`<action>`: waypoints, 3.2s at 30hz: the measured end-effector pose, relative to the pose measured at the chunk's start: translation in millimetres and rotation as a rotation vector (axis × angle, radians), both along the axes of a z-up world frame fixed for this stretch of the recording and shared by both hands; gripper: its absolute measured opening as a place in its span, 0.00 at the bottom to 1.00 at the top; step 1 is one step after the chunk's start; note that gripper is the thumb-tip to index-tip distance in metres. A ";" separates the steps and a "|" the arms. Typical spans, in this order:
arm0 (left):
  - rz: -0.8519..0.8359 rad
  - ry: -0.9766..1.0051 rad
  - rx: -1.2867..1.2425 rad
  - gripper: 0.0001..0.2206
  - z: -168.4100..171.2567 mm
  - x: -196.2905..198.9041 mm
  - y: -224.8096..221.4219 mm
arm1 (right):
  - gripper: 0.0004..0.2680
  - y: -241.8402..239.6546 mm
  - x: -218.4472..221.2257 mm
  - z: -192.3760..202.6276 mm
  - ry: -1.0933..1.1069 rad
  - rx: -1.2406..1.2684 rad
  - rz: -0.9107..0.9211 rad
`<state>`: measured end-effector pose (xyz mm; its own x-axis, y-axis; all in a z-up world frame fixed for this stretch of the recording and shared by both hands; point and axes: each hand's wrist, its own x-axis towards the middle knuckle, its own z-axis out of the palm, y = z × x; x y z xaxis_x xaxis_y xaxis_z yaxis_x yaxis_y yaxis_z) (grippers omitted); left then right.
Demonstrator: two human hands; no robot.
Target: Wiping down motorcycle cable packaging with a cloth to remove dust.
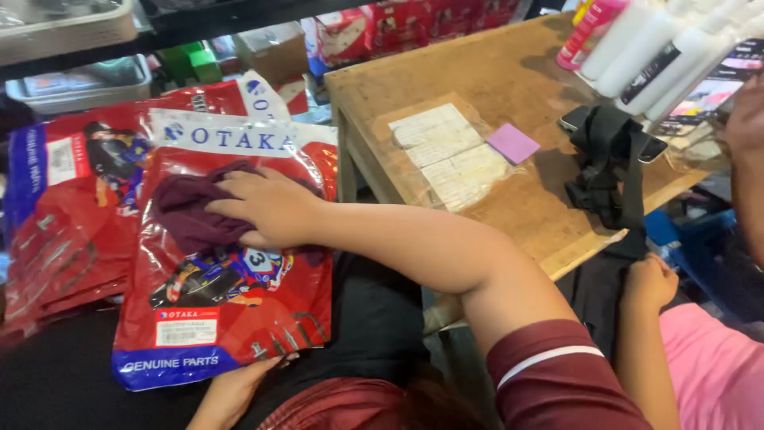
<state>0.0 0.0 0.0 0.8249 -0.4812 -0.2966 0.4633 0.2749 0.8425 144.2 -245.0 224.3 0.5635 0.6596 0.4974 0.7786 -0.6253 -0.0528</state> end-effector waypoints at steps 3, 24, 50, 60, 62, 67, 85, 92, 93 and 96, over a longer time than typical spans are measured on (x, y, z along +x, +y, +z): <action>-0.017 0.092 0.011 0.20 -9.7 1.0 4.5 | 0.23 0.4 2.5 1.6 -0.003 0.008 0.018; 0.603 0.097 -0.241 0.20 15.9 8.4 11.8 | 0.19 -44.0 52.5 21.6 -0.156 0.244 -0.304; 0.641 -0.203 -0.178 0.18 65.5 -4.9 9.2 | 0.24 1.1 18.2 31.4 -0.035 0.056 -0.163; 0.504 -0.393 -0.119 0.15 50.3 -2.3 6.3 | 0.19 55.2 -59.4 30.1 -0.114 -0.168 0.140; 0.491 -0.530 -0.044 0.16 47.0 -3.3 4.4 | 0.18 63.4 -79.2 20.6 -0.084 -0.167 0.260; 0.568 -0.853 0.230 0.20 60.7 -8.4 1.4 | 0.20 66.4 -93.0 11.0 -0.159 -0.239 0.432; 0.378 -0.430 -0.068 0.15 45.0 2.5 -2.7 | 0.22 40.2 -37.6 14.4 -0.337 -0.233 0.118; -0.018 -0.275 0.142 0.16 37.1 -3.4 -13.3 | 0.22 39.2 -36.9 17.2 -0.301 -0.206 0.208; -0.007 -0.272 0.179 0.16 32.2 -1.6 -13.5 | 0.23 38.9 -36.8 18.0 -0.293 -0.223 0.188; 0.002 -0.278 0.108 0.15 28.6 -1.6 -14.2 | 0.22 36.3 -34.3 13.4 -0.284 -0.195 0.233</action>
